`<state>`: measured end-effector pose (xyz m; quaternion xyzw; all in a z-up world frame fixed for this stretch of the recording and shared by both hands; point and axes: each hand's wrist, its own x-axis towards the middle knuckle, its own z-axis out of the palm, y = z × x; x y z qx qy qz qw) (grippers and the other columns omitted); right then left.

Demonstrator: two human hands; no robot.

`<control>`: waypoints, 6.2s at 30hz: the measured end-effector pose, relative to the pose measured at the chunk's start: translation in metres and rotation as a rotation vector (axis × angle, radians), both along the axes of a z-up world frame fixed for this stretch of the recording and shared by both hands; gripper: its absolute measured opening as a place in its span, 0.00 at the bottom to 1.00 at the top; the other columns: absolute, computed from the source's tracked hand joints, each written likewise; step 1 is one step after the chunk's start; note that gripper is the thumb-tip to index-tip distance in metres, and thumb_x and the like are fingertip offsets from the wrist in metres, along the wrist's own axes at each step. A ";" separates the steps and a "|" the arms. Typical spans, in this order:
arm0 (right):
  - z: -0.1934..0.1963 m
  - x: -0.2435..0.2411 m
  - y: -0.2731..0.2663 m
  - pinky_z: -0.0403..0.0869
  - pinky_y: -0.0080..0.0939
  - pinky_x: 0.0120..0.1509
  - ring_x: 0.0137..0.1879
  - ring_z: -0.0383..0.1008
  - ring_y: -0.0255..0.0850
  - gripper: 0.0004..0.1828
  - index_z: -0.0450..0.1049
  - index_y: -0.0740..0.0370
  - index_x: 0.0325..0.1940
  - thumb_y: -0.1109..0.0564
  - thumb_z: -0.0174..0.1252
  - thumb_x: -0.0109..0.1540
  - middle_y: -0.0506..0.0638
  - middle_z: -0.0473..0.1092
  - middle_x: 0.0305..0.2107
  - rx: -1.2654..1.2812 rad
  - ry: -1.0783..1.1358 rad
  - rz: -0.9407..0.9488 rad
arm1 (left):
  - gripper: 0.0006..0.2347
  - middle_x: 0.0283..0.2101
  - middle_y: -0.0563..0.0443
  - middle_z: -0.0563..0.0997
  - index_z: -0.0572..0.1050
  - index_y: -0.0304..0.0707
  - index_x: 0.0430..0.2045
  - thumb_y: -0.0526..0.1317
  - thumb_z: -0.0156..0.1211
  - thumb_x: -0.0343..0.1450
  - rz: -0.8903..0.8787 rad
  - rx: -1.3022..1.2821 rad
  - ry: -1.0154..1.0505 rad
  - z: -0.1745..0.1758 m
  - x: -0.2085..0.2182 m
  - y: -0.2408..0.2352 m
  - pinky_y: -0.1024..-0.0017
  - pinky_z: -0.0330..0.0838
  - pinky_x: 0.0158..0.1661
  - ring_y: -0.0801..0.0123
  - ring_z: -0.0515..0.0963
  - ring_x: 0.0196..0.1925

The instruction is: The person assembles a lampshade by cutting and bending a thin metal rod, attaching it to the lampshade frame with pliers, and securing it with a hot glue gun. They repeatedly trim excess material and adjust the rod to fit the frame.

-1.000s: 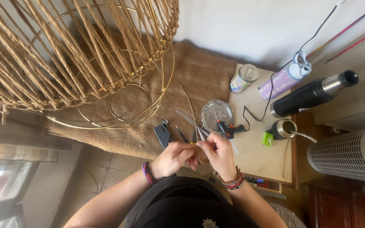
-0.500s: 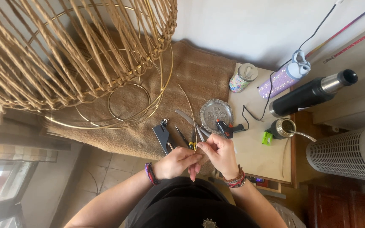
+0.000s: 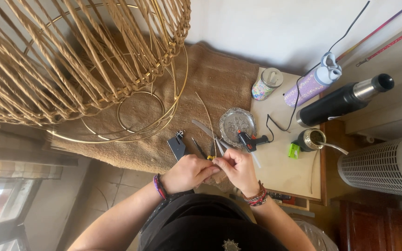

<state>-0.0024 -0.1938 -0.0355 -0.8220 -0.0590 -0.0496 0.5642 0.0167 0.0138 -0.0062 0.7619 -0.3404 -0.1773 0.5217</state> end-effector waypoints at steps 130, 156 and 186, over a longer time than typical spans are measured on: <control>0.036 -0.157 0.167 0.72 0.28 0.26 0.22 0.71 0.31 0.21 0.70 0.65 0.49 0.65 0.71 0.56 0.54 0.75 0.27 0.431 -0.071 -0.361 | 0.04 0.52 0.40 0.81 0.86 0.38 0.32 0.30 0.70 0.67 0.588 -0.569 0.100 0.031 -0.162 0.120 0.63 0.82 0.48 0.52 0.85 0.50; 0.035 -0.190 0.165 0.73 0.32 0.31 0.22 0.72 0.33 0.17 0.75 0.61 0.44 0.53 0.70 0.56 0.46 0.73 0.20 0.198 0.201 -0.014 | 0.19 0.56 0.48 0.81 0.79 0.44 0.51 0.25 0.64 0.67 0.579 -0.393 -0.150 0.052 -0.148 0.124 0.81 0.84 0.47 0.77 0.85 0.41; 0.035 -0.188 0.157 0.72 0.30 0.20 0.13 0.71 0.33 0.12 0.77 0.62 0.38 0.54 0.70 0.57 0.47 0.71 0.10 0.200 0.180 0.018 | 0.09 0.47 0.53 0.86 0.84 0.46 0.39 0.30 0.65 0.70 0.423 -0.327 -0.066 0.061 -0.150 0.147 0.82 0.81 0.42 0.77 0.85 0.40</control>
